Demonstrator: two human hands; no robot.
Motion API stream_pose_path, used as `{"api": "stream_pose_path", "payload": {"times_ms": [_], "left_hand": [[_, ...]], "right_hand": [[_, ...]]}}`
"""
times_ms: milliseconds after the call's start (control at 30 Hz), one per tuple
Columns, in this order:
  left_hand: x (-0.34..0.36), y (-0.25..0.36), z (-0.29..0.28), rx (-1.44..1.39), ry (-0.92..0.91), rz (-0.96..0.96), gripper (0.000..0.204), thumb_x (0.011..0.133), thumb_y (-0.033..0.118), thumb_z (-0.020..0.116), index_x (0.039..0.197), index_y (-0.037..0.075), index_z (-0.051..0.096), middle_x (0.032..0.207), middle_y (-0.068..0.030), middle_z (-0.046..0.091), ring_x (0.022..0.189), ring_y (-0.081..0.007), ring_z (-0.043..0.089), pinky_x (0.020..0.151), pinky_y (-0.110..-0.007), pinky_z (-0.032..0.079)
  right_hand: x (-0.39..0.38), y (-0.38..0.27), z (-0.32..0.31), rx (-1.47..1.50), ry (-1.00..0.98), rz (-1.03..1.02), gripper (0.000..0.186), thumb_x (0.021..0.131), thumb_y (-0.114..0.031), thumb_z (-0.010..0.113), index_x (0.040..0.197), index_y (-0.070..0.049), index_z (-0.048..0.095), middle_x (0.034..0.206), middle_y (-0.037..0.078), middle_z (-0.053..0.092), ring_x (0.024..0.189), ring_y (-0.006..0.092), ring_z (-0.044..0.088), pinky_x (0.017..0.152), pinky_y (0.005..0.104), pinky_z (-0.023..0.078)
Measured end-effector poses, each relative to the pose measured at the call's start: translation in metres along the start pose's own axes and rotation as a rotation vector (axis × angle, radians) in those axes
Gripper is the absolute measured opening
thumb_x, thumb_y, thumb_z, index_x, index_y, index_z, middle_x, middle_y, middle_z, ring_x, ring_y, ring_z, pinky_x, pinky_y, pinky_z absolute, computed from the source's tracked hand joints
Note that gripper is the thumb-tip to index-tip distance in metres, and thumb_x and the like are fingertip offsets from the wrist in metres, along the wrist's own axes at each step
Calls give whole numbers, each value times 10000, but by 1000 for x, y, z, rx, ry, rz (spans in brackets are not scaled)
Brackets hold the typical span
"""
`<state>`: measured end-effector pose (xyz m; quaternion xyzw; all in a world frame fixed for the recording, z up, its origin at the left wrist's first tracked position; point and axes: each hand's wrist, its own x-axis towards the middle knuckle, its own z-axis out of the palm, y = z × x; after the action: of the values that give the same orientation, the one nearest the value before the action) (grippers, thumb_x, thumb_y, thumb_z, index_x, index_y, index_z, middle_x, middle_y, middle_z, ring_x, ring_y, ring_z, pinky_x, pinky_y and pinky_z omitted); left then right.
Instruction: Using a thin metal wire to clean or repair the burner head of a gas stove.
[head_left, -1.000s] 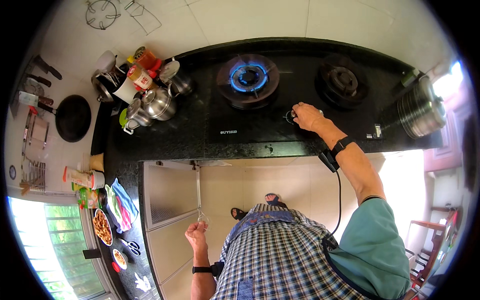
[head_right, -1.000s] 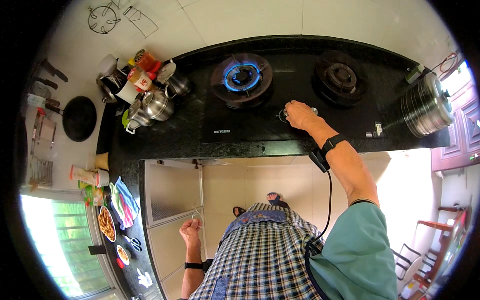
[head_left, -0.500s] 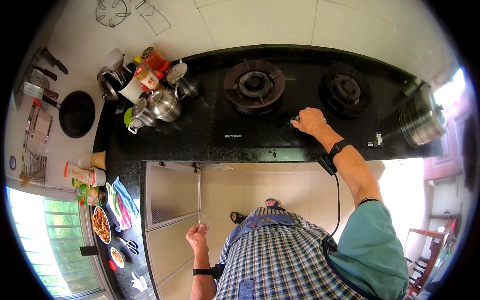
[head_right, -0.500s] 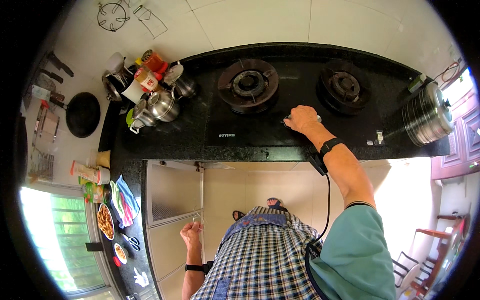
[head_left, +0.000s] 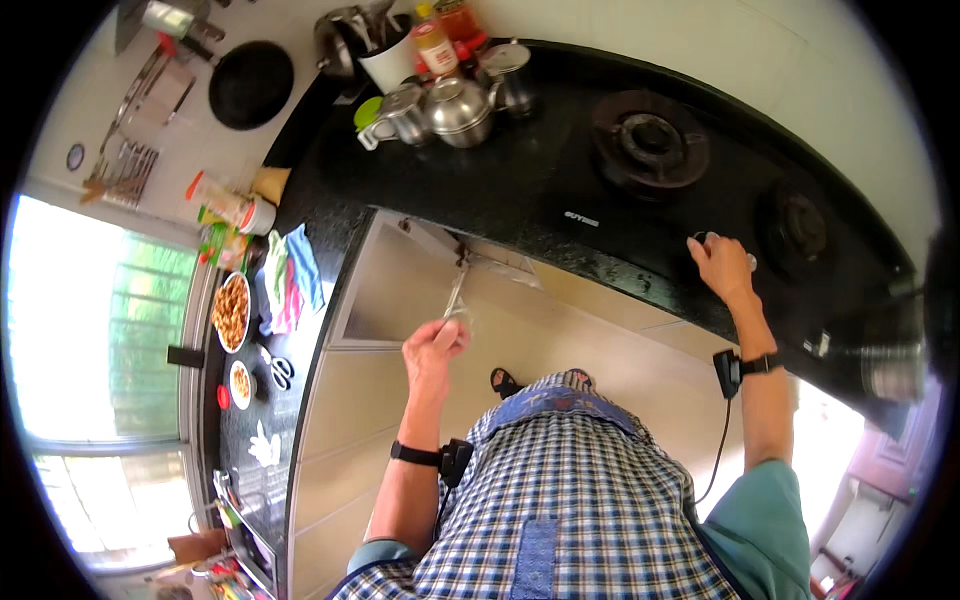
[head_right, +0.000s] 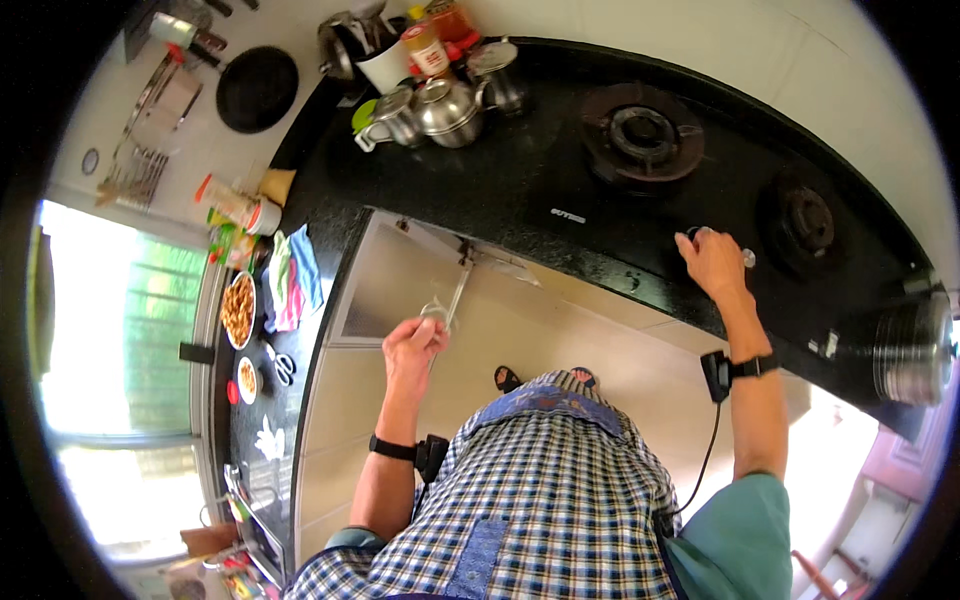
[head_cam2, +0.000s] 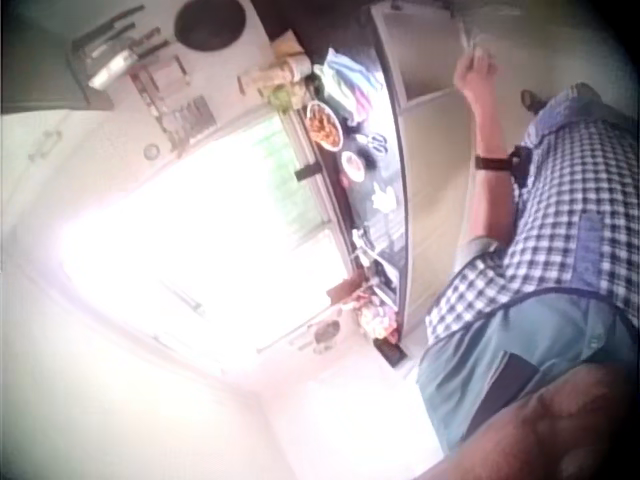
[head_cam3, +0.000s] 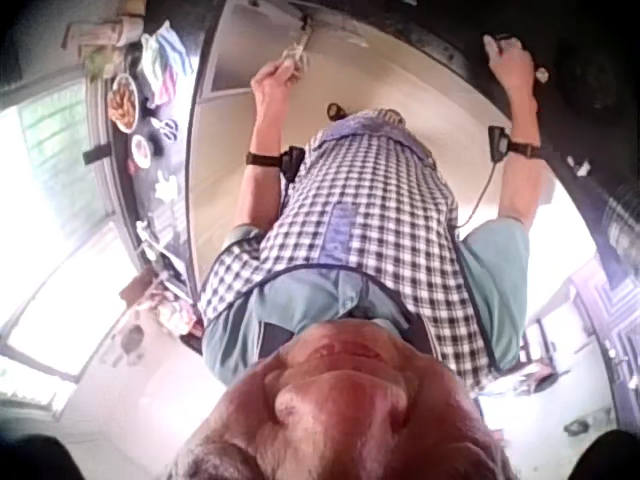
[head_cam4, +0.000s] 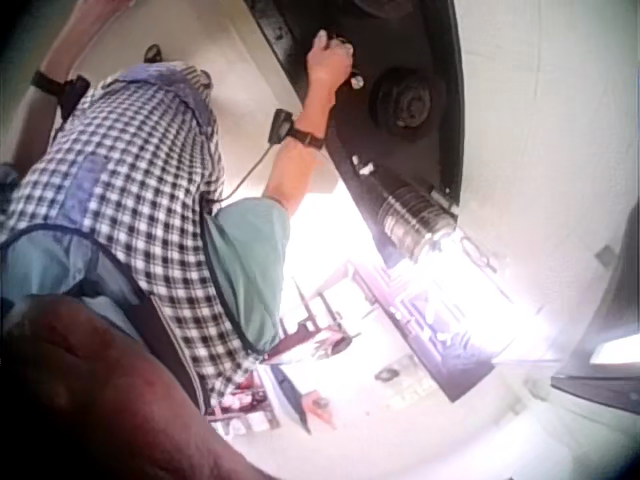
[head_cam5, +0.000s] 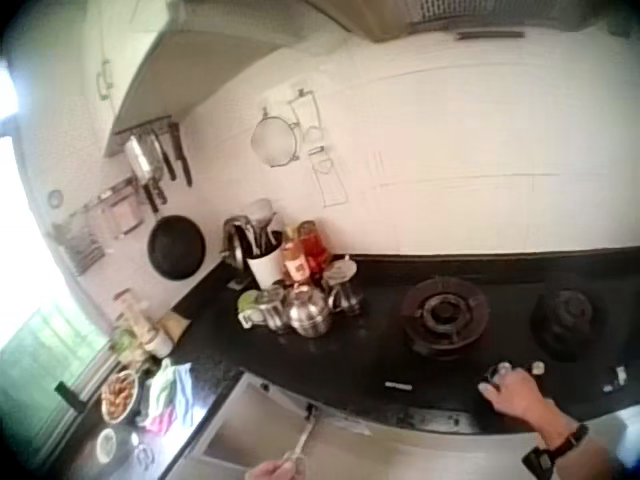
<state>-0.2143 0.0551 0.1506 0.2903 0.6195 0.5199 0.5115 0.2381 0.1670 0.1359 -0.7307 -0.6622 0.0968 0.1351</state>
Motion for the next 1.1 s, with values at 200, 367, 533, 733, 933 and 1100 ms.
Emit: {"api": "stream_pose_path", "payload": {"times_ms": [200,367,533,733,933,1100], "left_hand": [[-1,27,26,-78,-72,-24,144,923,121,660,904,-22,667,846,-86,677,744,-168,649,652,-294,549],[-8,34,42,-90,-131,-12,143,926,118,657,923,-25,665,863,-93,684,740,-179,650,632,-290,554],[-17,39,49,-122,-184,40,127,927,90,647,936,-36,660,872,-109,688,748,-190,654,636,-296,556],[-30,42,58,-8,-189,127,102,912,46,648,922,-51,680,830,-118,698,731,-182,660,667,-302,562],[-46,41,57,224,-99,201,83,888,23,665,901,-51,700,782,-94,702,685,-142,643,642,-272,535],[-52,38,49,276,-153,126,106,888,52,660,870,-46,698,757,-69,693,644,-125,623,609,-260,520]], "right_hand": [[-54,-64,20,407,-304,-175,337,876,-304,650,760,12,639,650,223,584,570,386,562,564,424,468],[-88,-117,22,677,-401,-264,281,907,-244,620,790,11,638,633,154,597,517,236,542,541,370,461],[-93,-172,-5,1063,-498,-140,270,949,-237,598,865,10,667,674,53,631,563,98,565,514,266,454],[-91,-205,-6,1371,-584,-5,241,956,-226,626,955,3,701,713,2,614,563,57,524,495,210,424],[-97,-218,1,1402,-686,-8,209,930,-190,669,996,5,711,717,-22,585,567,46,489,480,214,385],[-103,-218,10,1492,-728,57,185,917,-161,677,992,5,713,717,-17,590,584,40,492,492,211,382]]}}
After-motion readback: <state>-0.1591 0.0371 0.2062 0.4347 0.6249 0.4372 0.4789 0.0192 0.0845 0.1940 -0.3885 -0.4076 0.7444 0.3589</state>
